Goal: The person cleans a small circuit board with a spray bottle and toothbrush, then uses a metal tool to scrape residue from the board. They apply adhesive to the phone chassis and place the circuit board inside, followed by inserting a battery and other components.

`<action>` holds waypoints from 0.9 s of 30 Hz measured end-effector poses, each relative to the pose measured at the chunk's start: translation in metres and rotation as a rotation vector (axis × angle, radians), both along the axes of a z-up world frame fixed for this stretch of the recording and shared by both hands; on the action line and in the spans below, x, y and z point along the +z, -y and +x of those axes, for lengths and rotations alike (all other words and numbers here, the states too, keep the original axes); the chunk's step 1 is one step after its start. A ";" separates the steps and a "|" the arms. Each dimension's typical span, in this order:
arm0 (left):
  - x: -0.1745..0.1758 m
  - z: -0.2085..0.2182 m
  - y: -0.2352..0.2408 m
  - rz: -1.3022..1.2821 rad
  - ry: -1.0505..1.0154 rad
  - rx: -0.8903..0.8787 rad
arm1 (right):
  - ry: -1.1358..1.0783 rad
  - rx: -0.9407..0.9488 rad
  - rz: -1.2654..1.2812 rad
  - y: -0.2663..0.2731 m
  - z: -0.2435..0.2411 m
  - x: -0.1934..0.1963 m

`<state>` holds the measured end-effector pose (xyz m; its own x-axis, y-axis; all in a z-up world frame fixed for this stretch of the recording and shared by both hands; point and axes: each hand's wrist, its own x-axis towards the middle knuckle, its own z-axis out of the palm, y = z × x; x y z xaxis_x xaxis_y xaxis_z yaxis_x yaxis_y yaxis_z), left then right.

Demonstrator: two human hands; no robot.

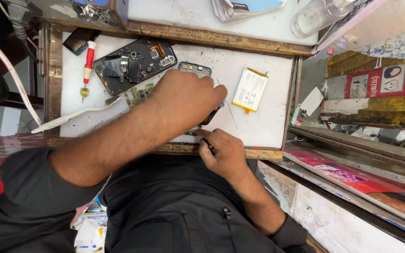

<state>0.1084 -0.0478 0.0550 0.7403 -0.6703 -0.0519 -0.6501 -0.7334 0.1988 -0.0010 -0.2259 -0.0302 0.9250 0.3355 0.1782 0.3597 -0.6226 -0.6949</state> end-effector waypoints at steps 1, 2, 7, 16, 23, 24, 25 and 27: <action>0.002 0.006 0.005 0.041 -0.028 -0.021 | 0.014 0.015 -0.029 -0.002 0.001 0.002; 0.004 0.011 0.009 0.056 -0.037 -0.036 | 0.027 0.030 -0.057 -0.004 0.003 0.004; 0.011 0.032 0.022 0.182 -0.102 -0.098 | 0.024 0.059 -0.077 -0.005 0.005 0.008; 0.008 0.058 0.029 0.244 0.054 -0.108 | 0.002 0.083 -0.079 -0.002 0.006 0.005; 0.003 0.073 0.027 0.276 0.078 -0.066 | -0.002 0.090 -0.079 0.000 0.007 0.002; 0.003 0.074 0.027 0.288 0.075 -0.062 | -0.006 0.091 -0.078 0.000 0.007 0.003; 0.003 0.075 0.027 0.299 0.071 -0.058 | -0.010 0.090 -0.077 0.000 0.007 0.003; 0.002 0.076 0.028 0.290 0.093 -0.057 | -0.017 0.090 -0.077 0.000 0.007 0.003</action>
